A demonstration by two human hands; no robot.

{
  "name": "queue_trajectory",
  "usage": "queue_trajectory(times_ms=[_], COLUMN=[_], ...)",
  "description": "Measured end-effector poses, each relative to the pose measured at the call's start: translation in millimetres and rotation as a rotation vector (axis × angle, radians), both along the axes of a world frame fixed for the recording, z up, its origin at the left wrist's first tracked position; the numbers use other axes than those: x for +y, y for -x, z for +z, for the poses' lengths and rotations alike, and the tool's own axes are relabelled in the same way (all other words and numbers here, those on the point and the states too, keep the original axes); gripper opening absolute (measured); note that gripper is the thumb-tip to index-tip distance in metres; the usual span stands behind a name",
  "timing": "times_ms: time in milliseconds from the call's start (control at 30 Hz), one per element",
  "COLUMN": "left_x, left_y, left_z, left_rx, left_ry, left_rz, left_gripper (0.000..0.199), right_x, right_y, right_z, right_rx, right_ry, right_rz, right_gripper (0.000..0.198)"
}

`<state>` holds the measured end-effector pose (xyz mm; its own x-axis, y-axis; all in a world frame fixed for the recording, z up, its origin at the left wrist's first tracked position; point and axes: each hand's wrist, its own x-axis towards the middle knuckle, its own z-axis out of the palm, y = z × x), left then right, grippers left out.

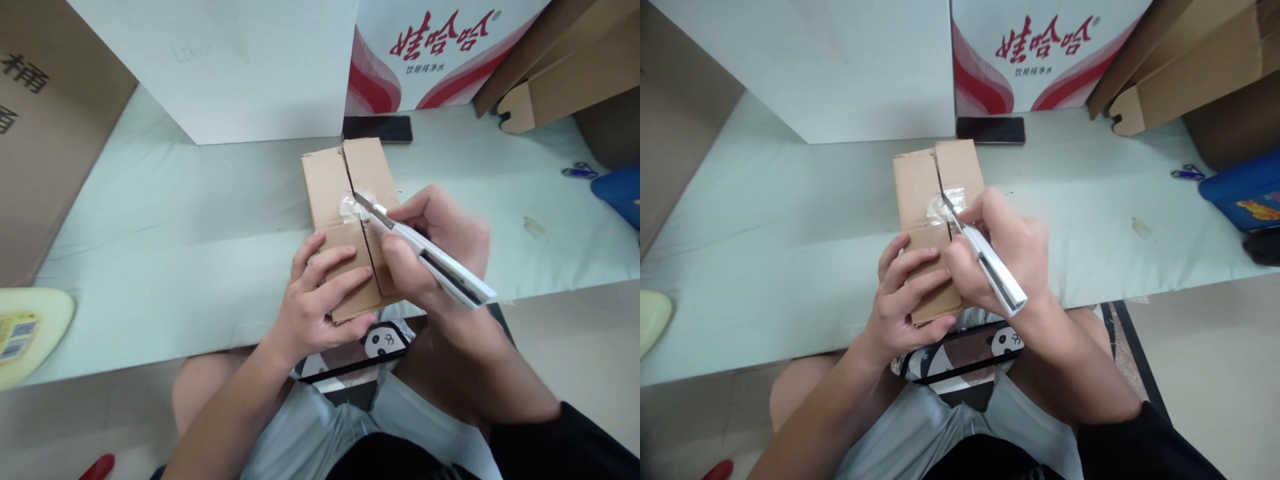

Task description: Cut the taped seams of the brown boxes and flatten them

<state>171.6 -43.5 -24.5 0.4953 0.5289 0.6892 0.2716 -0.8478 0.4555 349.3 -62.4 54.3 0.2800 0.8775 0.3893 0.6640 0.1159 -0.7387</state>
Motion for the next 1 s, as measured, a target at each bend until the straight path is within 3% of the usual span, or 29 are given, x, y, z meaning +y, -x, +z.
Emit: queue_trajectory(times_ms=[100,367,700,1000], left_x=[-0.5,-1.1,-1.0,-1.2], left_y=[-0.1,-0.6,-0.3,-1.2], left_z=[-0.5,1.3,1.2,1.6], left_rx=[0.004,0.01,0.004,0.018], left_ry=[0.006,0.014,-0.007,0.002], left_rz=[0.005,0.0,0.016,0.022], left_gripper=[0.045,0.043,0.043,0.043], right_x=[-1.9,6.9,-4.4,3.8], right_y=[-0.1,2.2,0.1,1.6], right_z=[1.3,6.8,4.1,5.9], right_rx=[-0.001,-0.071,-0.016,-0.047], right_ry=[-0.011,0.118,-0.051,0.067], right_rz=[0.018,0.018,0.011,0.033], right_gripper=[0.008,0.011,0.005,0.008])
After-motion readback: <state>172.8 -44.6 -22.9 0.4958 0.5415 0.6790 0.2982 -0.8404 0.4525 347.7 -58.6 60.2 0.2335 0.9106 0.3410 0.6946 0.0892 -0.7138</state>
